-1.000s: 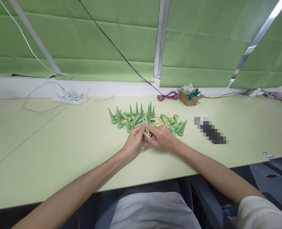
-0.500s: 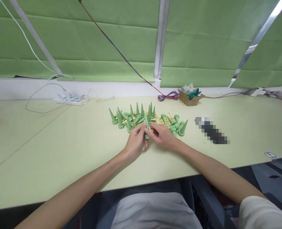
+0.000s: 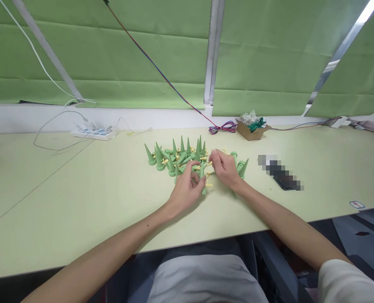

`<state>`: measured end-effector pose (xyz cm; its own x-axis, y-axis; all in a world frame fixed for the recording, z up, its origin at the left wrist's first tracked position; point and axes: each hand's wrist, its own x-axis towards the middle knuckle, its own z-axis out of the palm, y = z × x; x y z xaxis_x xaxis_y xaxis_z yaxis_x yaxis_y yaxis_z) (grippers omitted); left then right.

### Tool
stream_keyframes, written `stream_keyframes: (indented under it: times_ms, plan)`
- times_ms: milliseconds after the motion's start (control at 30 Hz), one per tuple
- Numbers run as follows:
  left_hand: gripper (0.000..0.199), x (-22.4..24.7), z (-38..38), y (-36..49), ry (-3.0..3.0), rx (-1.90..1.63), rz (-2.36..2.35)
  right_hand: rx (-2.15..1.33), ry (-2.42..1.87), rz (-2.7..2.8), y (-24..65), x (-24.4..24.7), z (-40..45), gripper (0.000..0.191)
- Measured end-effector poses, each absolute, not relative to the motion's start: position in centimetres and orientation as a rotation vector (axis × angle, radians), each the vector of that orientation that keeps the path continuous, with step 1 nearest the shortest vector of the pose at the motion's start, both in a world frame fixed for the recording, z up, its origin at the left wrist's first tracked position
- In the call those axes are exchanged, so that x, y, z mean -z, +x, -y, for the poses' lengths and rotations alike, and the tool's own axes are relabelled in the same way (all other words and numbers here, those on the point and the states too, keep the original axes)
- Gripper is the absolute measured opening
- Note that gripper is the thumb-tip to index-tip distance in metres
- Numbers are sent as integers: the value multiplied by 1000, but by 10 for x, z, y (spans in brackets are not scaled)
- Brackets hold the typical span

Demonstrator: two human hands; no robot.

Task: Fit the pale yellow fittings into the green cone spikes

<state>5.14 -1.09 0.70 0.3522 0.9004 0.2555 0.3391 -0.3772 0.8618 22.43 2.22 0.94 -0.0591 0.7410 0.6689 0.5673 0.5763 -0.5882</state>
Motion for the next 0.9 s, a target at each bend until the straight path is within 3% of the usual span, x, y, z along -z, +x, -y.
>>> stream_keyframes:
  times_ms: [300,900]
  plan:
    - [16,1,9,47,2320,-620,-1108,-52,-1342,1905,227,-5,-32,22]
    - [10,-10,14,48,2310,-435,-1245,79,-1490,2231,229,-3,-36,22]
